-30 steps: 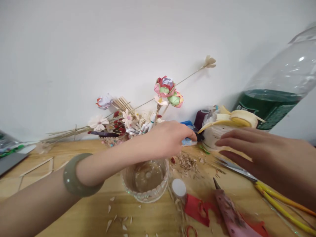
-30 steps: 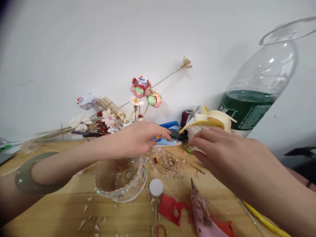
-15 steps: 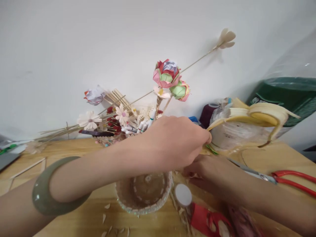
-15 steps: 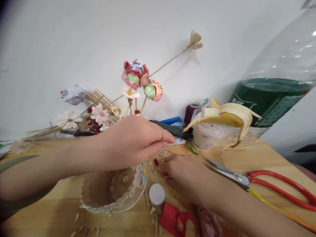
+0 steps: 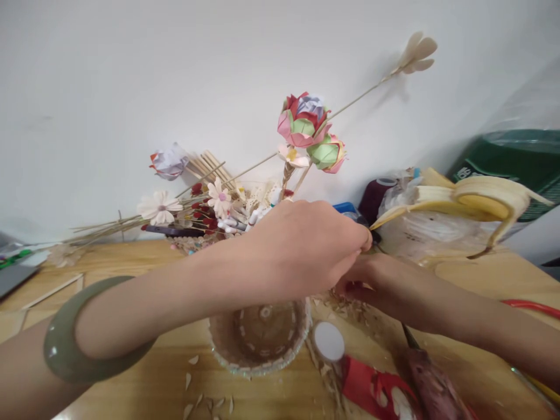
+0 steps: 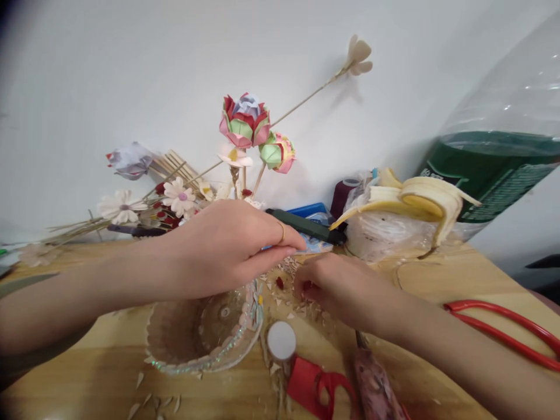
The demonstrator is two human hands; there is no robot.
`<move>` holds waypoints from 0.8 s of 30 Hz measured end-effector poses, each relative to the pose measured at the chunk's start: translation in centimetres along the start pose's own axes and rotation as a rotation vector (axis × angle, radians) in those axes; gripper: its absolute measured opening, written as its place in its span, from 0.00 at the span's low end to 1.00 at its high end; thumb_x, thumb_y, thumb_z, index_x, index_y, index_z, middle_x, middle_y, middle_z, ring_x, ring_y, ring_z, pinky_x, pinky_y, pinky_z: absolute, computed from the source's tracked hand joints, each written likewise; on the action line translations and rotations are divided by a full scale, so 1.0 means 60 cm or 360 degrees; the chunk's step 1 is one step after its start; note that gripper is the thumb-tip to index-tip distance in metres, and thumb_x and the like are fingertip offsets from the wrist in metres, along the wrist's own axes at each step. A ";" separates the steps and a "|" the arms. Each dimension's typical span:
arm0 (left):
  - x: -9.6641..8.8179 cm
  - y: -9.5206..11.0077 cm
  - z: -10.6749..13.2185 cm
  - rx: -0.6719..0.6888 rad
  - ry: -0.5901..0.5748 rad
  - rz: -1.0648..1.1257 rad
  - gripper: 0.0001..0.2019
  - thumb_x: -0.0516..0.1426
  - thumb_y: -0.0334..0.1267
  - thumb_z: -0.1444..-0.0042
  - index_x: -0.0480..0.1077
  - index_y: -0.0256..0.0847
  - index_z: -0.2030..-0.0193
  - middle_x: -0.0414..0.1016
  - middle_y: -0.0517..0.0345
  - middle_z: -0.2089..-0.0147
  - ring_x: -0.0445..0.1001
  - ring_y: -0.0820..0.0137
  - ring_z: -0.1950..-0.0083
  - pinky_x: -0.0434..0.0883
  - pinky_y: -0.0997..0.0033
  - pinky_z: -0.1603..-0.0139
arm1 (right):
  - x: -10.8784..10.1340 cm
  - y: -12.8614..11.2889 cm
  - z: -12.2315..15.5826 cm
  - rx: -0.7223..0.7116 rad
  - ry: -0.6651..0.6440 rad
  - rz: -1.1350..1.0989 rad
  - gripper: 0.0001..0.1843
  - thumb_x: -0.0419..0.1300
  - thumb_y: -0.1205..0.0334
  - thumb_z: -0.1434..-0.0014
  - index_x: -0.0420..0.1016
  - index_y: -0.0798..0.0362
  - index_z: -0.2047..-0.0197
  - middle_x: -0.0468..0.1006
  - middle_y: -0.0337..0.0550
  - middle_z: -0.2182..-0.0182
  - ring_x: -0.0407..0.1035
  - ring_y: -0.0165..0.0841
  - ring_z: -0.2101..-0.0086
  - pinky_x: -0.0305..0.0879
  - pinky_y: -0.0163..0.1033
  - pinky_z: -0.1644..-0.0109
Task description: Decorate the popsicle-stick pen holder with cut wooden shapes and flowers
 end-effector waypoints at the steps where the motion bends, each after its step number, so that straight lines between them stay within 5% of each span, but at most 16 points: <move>1: 0.000 0.000 0.000 0.0005 0.0008 0.0000 0.12 0.50 0.32 0.45 0.75 0.41 0.63 0.79 0.56 0.69 0.76 0.67 0.67 0.68 0.69 0.66 | 0.001 0.001 0.003 0.0023 -0.0050 0.0008 0.11 0.53 0.73 0.48 0.73 0.50 0.73 0.76 0.36 0.74 0.67 0.28 0.72 0.55 0.33 0.69; 9: -0.004 -0.001 0.007 0.0004 0.0033 -0.0033 0.12 0.50 0.32 0.45 0.76 0.41 0.65 0.79 0.56 0.71 0.76 0.66 0.67 0.68 0.69 0.67 | 0.021 -0.021 0.008 0.0142 -0.0230 0.0099 0.09 0.51 0.74 0.55 0.68 0.52 0.78 0.71 0.36 0.76 0.58 0.26 0.76 0.47 0.34 0.74; 19: -0.046 0.024 0.055 -0.0097 0.0104 -0.0093 0.12 0.50 0.33 0.43 0.75 0.42 0.63 0.78 0.57 0.72 0.76 0.69 0.68 0.70 0.70 0.65 | 0.022 -0.034 0.012 0.0009 -0.0282 0.0311 0.09 0.51 0.75 0.50 0.70 0.55 0.69 0.74 0.45 0.66 0.67 0.32 0.70 0.52 0.35 0.71; 24: -0.063 0.036 0.093 -0.0189 0.0161 -0.0051 0.13 0.49 0.34 0.43 0.75 0.42 0.59 0.80 0.57 0.68 0.77 0.69 0.66 0.70 0.71 0.64 | 0.019 -0.044 0.012 0.0031 -0.0306 0.0364 0.09 0.53 0.73 0.47 0.73 0.54 0.67 0.76 0.42 0.66 0.69 0.32 0.68 0.57 0.34 0.70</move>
Point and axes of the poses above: each hand's wrist, its own z-axis away from the middle knuckle, its own x-axis out of the palm, y = z × x, the point moved 3 cm from there along -z, towards the middle knuckle
